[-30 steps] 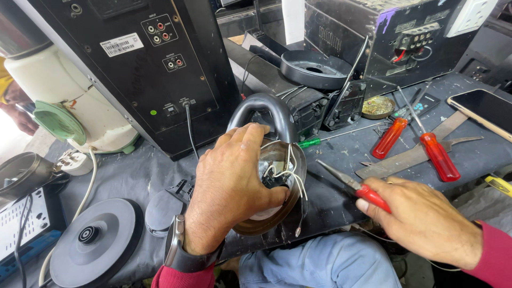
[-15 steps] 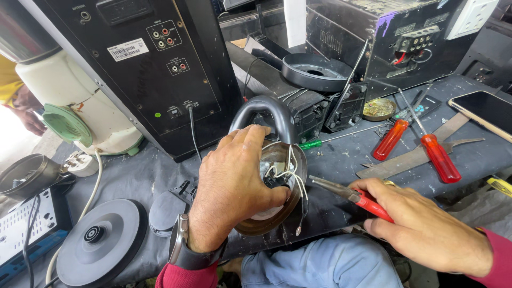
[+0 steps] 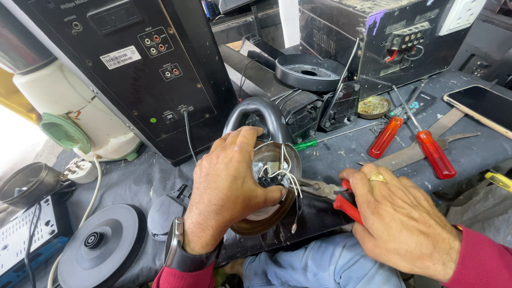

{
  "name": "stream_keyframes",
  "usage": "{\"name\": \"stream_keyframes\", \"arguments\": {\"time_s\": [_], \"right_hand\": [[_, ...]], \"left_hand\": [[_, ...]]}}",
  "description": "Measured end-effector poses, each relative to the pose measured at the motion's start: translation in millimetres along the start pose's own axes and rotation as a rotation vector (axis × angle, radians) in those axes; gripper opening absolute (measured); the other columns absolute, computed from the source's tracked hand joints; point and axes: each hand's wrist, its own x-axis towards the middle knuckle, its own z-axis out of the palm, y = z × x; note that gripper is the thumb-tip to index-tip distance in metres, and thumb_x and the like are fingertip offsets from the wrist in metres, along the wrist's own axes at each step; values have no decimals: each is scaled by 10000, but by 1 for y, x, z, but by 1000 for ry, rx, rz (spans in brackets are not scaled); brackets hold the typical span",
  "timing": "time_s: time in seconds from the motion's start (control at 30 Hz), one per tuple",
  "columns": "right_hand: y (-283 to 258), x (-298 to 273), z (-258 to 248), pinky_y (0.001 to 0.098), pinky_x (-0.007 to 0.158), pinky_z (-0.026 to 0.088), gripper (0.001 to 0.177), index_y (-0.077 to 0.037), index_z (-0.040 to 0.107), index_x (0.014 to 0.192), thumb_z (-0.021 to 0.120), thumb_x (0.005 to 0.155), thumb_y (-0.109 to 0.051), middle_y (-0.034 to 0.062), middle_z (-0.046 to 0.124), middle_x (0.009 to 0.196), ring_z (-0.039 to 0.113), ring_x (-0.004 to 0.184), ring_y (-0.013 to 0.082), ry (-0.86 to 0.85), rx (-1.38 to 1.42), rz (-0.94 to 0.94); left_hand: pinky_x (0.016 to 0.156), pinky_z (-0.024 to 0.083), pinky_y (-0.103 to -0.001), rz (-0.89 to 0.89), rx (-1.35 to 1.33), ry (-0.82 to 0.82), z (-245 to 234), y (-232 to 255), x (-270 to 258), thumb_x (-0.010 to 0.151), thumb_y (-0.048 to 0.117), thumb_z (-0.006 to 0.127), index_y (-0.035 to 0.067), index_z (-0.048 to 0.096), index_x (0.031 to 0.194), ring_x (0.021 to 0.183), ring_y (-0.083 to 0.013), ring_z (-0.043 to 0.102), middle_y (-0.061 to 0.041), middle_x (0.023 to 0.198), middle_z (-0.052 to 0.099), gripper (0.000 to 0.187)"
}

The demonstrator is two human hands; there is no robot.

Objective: The person uses pliers to strip the insulation from wires attached to a circular electronic component, likely a speaker. They repeatedly cut and pull the wire ends to expose the metal strands.

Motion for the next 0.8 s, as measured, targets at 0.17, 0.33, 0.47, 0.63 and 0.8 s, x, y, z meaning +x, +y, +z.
{"name": "stream_keyframes", "arguments": {"time_s": [0.17, 0.33, 0.47, 0.63, 0.8], "right_hand": [[-13, -1, -5, 421, 703, 521, 751, -98, 592, 1345, 760, 645, -310, 76, 573, 1004, 623, 972, 260, 217, -204, -93], [-25, 2, -7, 380, 610, 481, 652, -160, 652, 1268, 740, 641, -313, 50, 560, 932, 608, 887, 224, 344, -306, -147], [-31, 4, -9, 363, 562, 464, 522, -168, 670, 1225, 725, 723, -302, 37, 558, 882, 606, 814, 209, 399, -388, -155], [-32, 3, -9, 350, 525, 454, 507, -150, 670, 1203, 707, 711, -271, 39, 557, 872, 599, 779, 202, 428, -365, -166], [-33, 4, -11, 345, 532, 470, 494, -146, 662, 1194, 700, 723, -291, 38, 562, 872, 611, 785, 196, 392, -385, -155]], "left_hand": [[852, 531, -473, -8, 12, 10, 1, 2, 2, 478, 344, 916, 34, 603, 1230, 1059, -387, 643, -184, 1111, 684, 871], [859, 529, -473, -8, 19, 13, 2, 4, 2, 473, 348, 927, 37, 603, 1253, 1065, -390, 641, -190, 1114, 682, 901], [863, 530, -466, -30, 23, -3, 1, 4, 3, 463, 338, 930, 38, 601, 1257, 1076, -386, 639, -187, 1160, 680, 910], [867, 531, -461, -36, 32, -24, 1, 5, 4, 456, 334, 936, 39, 598, 1269, 1089, -376, 637, -181, 1189, 675, 928], [864, 532, -465, -26, 33, -12, 1, 5, 2, 465, 332, 936, 33, 595, 1268, 1094, -377, 635, -182, 1191, 675, 922]]}}
